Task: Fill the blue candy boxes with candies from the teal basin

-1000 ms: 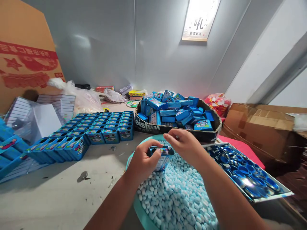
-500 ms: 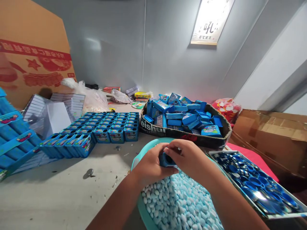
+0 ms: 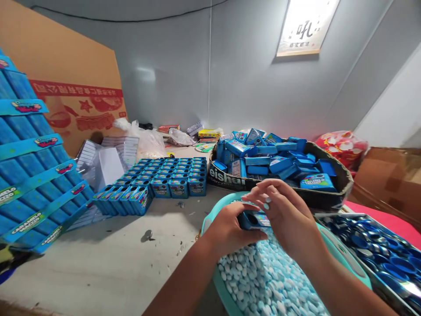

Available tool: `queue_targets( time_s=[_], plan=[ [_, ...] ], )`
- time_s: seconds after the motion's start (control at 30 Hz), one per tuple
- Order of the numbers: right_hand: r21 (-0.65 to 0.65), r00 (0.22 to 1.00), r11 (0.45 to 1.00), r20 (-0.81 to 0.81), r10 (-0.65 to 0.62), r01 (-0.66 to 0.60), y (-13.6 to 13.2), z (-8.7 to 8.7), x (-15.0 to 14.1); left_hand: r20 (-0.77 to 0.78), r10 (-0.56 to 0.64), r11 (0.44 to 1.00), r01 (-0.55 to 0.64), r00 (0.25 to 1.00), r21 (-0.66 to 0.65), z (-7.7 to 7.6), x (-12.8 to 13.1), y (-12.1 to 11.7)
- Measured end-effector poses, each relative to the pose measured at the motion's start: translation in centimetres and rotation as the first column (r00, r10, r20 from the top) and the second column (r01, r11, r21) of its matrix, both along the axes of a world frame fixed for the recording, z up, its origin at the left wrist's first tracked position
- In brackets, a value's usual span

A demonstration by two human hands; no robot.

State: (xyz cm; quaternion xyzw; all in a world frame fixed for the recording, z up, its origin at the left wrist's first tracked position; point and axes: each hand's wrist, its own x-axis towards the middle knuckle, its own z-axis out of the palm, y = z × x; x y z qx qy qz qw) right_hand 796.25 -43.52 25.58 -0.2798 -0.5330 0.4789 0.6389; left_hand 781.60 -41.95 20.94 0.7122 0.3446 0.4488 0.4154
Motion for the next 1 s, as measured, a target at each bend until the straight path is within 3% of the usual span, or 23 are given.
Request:
queue_targets(
  time_s=[0.1, 0.17, 0.27, 0.4, 0.67, 0.8, 0.87, 0.9, 0.97, 1.0],
  plan=[
    [-0.066, 0.991, 0.989, -0.028, 0.127, -0.129, 0.0, -0.1, -0.1, -0.021, 0.014, 0.995, -0.012, 1.000, 0.094, -0.3, 0.1, 0.2],
    [-0.089, 0.984, 0.980, -0.024, 0.175, -0.177, 0.0, -0.1, 0.0, -0.039, 0.039, 0.997, -0.037, 0.998, 0.070, -0.7, 0.2, 0.2],
    [-0.089, 0.983, 0.979, -0.022, 0.182, -0.183, -0.1, 0.0, 0.1, 0.025, 0.034, 0.999, -0.034, 0.999, 0.016, -0.9, 0.2, 0.2],
    [-0.121, 0.983, 0.976, 0.016, 0.183, -0.180, -0.2, 0.4, 0.2, 0.117, -0.072, 0.996, 0.066, 0.991, 0.053, -0.5, 0.2, 0.0],
    [-0.057, 0.943, 0.945, 0.070, 0.325, -0.322, 0.0, 0.1, 0.3, 0.018, 0.015, 0.998, -0.015, 1.000, 0.053, -0.9, 0.4, 0.4],
    [0.007, 0.918, 0.922, 0.098, 0.384, -0.386, 0.0, 0.4, 0.6, -0.086, 0.037, 0.999, -0.034, 0.996, 0.039, -0.2, 0.3, 0.1],
    [0.041, 0.938, 0.941, 0.109, 0.329, -0.335, 0.2, 0.8, 1.0, -0.126, 0.101, 0.995, -0.100, 0.987, 0.013, 0.4, 0.3, -0.3],
    [0.057, 0.961, 0.966, 0.132, 0.242, -0.251, 0.4, 0.9, 1.3, -0.128, 0.117, 0.993, -0.119, 0.985, -0.003, 0.5, 0.3, -0.5],
    [0.098, 0.959, 0.995, 0.282, -0.039, 0.011, 0.8, 0.9, 2.2, -0.107, 0.113, 0.993, -0.115, 0.988, -0.008, 0.6, 0.3, -0.7],
    [0.128, 0.890, 0.983, 0.420, -0.175, 0.133, 1.0, 0.8, 2.7, -0.093, 0.108, 0.994, -0.109, 0.990, -0.001, 0.5, 0.4, -0.7]
  ],
)
